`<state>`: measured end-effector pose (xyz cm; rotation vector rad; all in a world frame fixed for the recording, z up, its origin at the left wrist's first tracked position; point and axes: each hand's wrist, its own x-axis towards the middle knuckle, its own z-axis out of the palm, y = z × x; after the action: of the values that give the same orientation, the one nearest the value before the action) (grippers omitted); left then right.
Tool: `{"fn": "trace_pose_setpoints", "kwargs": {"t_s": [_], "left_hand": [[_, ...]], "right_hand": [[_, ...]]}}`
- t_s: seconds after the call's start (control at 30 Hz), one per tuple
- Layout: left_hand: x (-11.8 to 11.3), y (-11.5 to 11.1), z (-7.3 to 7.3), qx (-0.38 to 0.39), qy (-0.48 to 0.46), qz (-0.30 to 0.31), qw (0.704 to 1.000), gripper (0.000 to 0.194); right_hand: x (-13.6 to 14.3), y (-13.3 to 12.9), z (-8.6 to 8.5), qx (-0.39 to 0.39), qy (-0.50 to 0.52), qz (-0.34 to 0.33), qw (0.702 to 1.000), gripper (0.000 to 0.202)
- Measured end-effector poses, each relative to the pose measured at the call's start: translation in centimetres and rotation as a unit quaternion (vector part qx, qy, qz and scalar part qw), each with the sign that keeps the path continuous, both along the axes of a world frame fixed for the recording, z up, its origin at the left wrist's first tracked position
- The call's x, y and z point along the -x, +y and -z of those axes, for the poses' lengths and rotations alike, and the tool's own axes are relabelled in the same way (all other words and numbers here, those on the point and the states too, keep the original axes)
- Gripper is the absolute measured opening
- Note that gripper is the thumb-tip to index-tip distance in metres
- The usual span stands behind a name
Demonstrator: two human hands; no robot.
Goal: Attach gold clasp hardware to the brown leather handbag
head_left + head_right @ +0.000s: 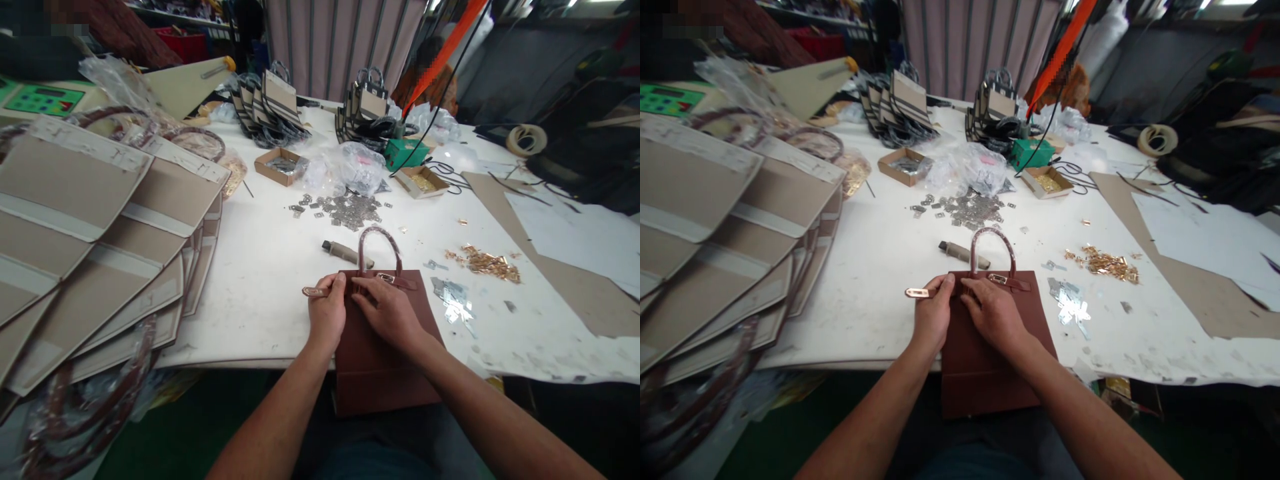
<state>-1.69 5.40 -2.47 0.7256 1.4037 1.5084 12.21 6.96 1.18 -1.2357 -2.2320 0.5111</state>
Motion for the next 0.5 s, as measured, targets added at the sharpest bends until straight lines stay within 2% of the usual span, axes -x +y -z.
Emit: {"fn": "trace_pose_setpoints", "kwargs": {"t_s": [0.13,0.3,0.5], "left_hand": [[-0.1,0.0,-0.2,-0.015,0.003,0.016,1.000,0.031],[0.0,0.1,-0.5,0.002,0.028,0.007,1.000,0.031],[0.4,0.3,-0.3,0.034,0.070,0.005,0.997,0.044]], "right_hand": [[0.6,0.1,0.0,0.037,0.024,0.010,0.999,0.026],[0.7,0.0,-0.4,0.138,0.099,0.077,0.982,0.014],[1.2,0.1,0.6,0.090,0.165,0.074,0.979,0.012]]}}
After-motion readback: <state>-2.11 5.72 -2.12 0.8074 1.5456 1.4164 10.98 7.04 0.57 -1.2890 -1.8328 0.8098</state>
